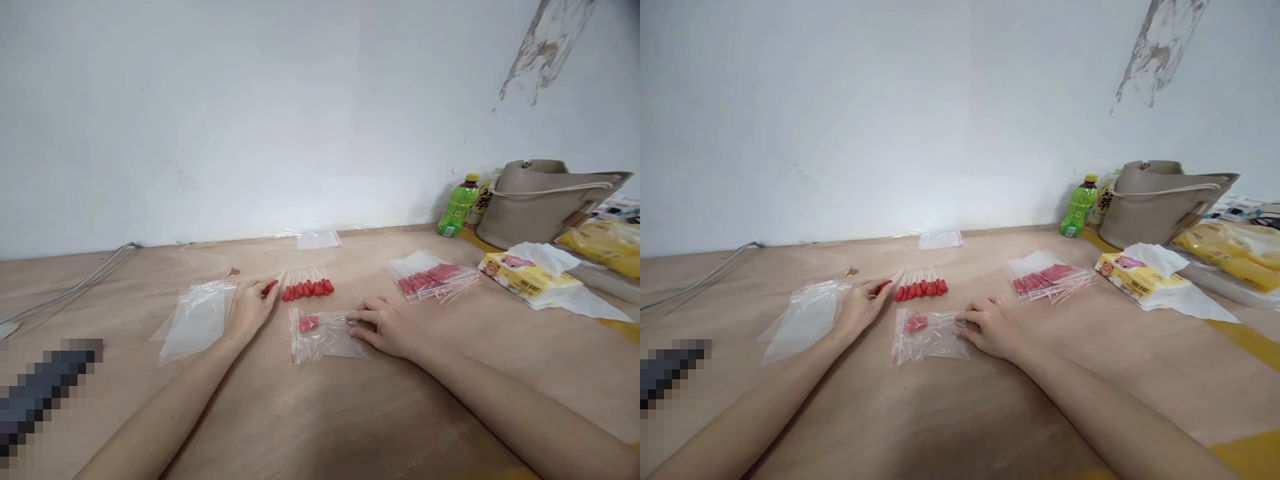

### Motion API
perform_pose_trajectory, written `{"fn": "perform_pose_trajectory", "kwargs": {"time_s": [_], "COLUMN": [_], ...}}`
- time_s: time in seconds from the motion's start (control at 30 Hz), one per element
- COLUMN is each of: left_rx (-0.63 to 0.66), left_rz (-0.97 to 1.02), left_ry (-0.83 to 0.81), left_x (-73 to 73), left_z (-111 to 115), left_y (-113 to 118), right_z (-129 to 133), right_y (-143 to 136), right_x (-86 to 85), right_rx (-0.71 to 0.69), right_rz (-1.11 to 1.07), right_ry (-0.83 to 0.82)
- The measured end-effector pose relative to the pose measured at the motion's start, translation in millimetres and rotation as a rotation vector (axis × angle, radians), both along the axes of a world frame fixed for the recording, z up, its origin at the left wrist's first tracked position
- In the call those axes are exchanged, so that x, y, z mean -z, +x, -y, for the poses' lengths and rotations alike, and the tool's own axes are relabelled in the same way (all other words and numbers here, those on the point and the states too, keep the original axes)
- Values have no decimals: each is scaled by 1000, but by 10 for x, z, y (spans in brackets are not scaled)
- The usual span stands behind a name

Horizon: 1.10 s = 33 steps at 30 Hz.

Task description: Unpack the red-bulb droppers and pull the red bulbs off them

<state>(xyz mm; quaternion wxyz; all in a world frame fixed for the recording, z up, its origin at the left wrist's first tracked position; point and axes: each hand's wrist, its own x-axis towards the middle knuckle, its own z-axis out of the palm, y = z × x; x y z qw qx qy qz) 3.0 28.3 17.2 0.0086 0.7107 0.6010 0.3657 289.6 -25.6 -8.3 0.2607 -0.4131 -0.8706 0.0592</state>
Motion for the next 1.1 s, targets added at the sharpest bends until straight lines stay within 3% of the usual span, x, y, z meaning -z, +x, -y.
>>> {"fn": "perform_pose_trajectory", "kwargs": {"time_s": [0.2,0.47,0.6,0.7,0.8,0.9,1.1], "left_rx": [-13,-47,-75,-136,49,330,498], "left_rz": [71,131,162,176,112,47,6], "left_ry": [-137,-199,-169,-2,113,-2,-74], "left_x": [-83,-65,-51,11,101,171,159], "left_z": [173,156,158,263,472,658,655], "left_y": [133,86,91,79,71,79,133], "right_z": [6,-33,-28,-22,-18,-5,8], "right_y": [2,25,30,15,-19,-55,-80], "right_x": [-13,22,8,1,2,7,30], "right_rx": [7,-45,-54,-12,25,8,-53], "right_rz": [21,-6,-42,-140,-220,-181,-99], "right_ry": [0,-17,-22,-11,9,8,-24]}}
